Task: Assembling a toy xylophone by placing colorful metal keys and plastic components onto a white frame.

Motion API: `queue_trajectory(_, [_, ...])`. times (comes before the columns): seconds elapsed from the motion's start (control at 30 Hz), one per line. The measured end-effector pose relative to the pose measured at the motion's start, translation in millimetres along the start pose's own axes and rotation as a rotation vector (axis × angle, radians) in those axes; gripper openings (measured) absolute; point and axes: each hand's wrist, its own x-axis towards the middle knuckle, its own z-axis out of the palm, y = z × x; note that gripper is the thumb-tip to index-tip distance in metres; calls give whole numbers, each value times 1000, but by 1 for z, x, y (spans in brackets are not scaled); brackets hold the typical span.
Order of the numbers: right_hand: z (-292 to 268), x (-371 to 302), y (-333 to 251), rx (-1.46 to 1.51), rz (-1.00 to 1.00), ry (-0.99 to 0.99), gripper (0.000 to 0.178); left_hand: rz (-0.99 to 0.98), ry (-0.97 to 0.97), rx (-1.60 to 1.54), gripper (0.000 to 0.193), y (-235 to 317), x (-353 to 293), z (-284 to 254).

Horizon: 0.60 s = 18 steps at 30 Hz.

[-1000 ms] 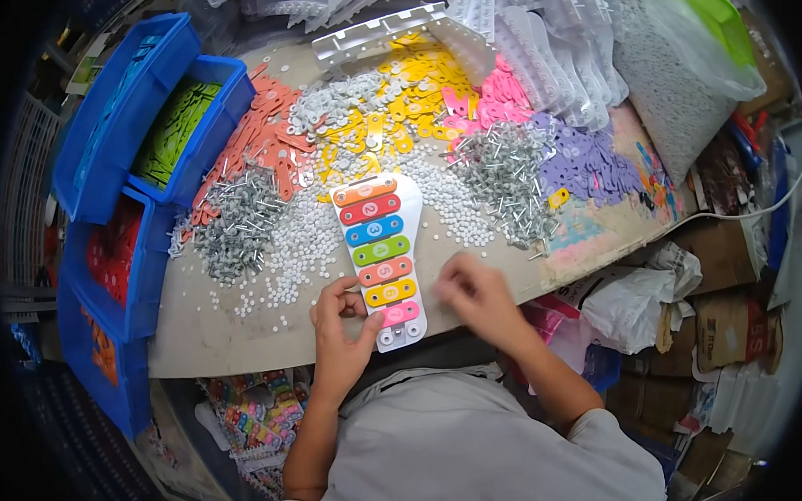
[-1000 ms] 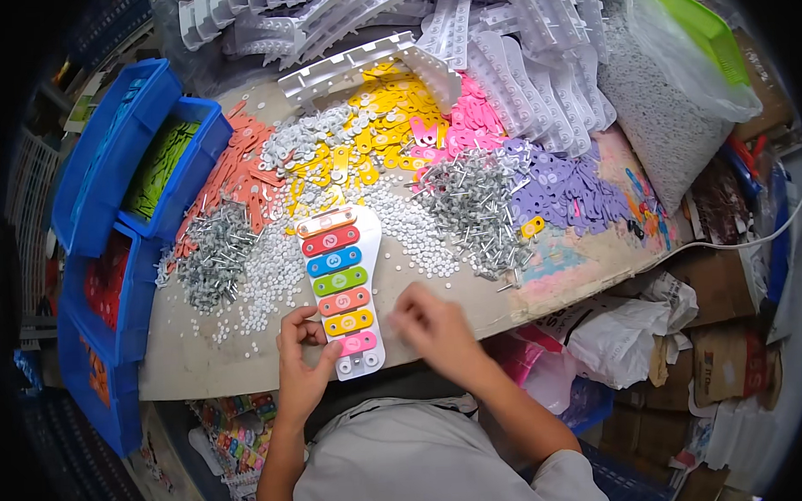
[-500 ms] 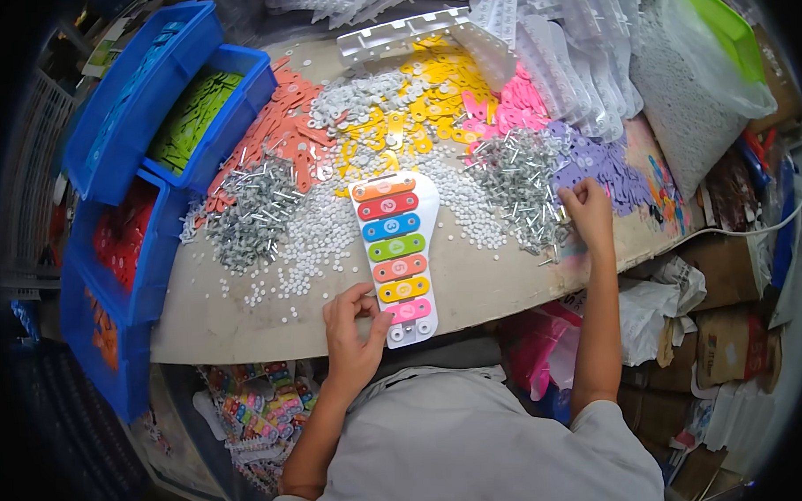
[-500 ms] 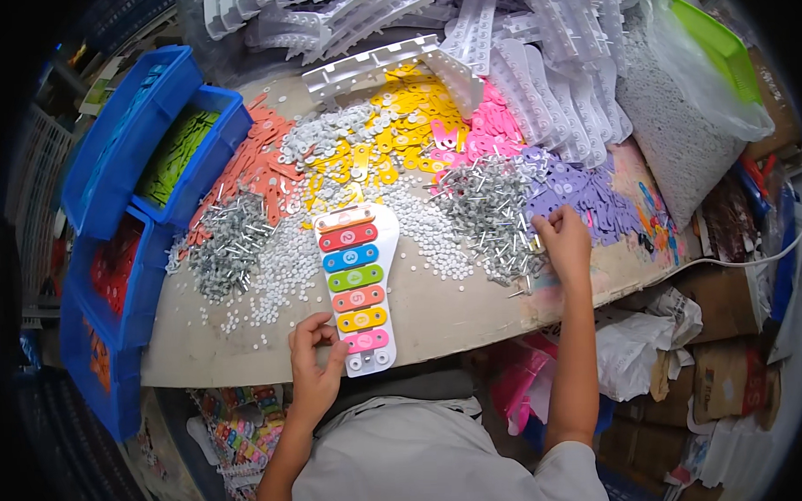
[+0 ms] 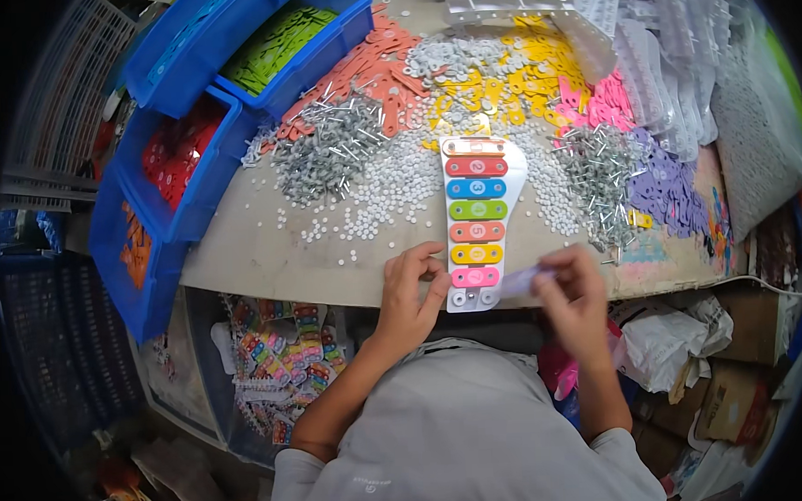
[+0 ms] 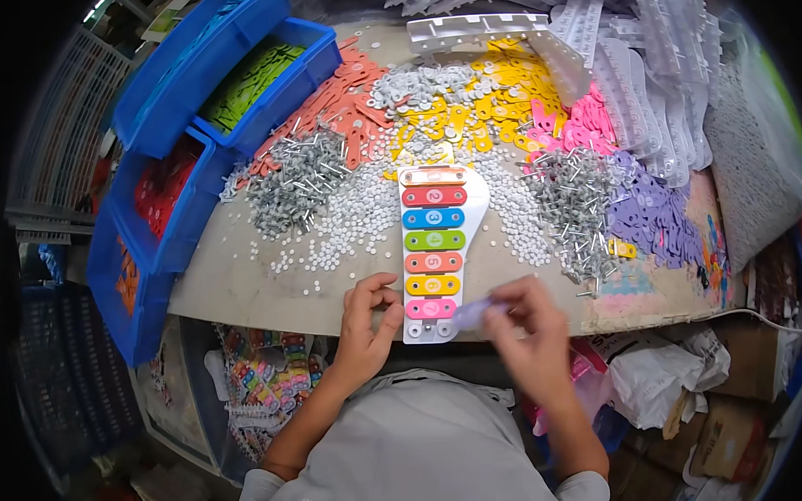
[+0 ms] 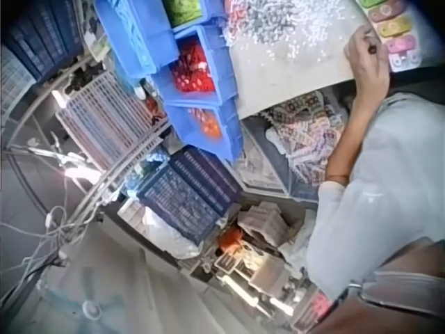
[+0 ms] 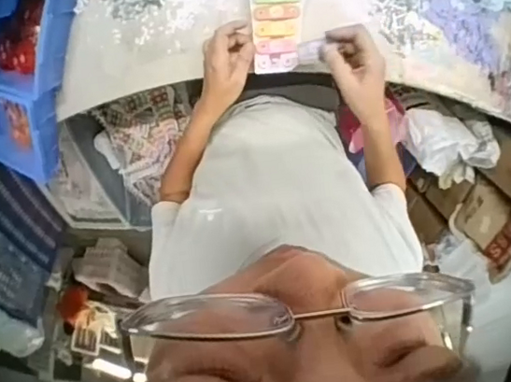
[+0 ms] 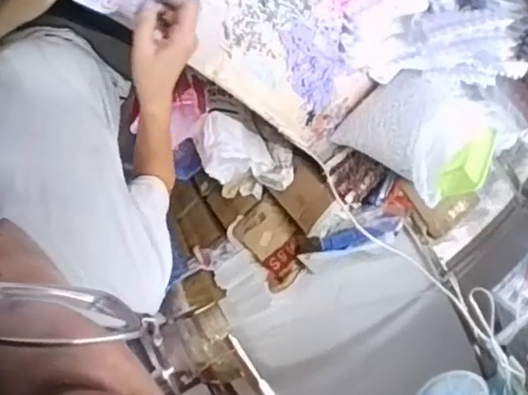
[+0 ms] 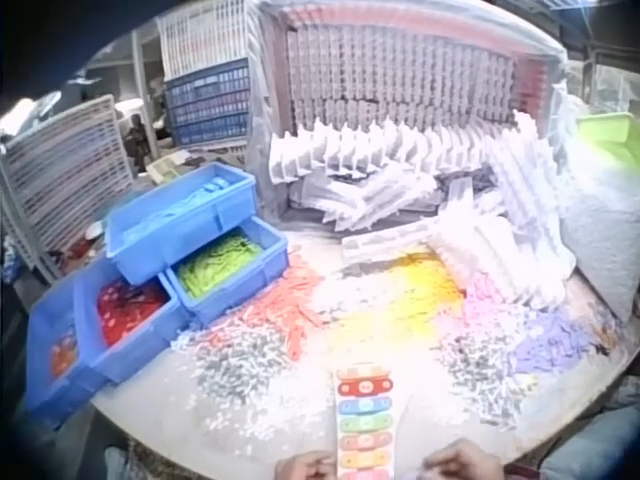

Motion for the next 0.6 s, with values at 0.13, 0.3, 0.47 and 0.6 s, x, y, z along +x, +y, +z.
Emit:
queue_trajectory(0.13, [32,-17,1,-75,133,-199,15,56,-28,48,39,-1,-3,-5])
queue_trajectory(0.3, [49,-17,3,-147,32,-183,17,102,-119,158,52,7,-2,-11])
queue_trajectory(0.47, [40,-12,-2,-210,86,-203,16,124,-84,179,56,7,-2,-6])
queue_trajectory(0.6, [28,-9,16,-165,186,-171,18,137,-75,166,55,8,-1,-5])
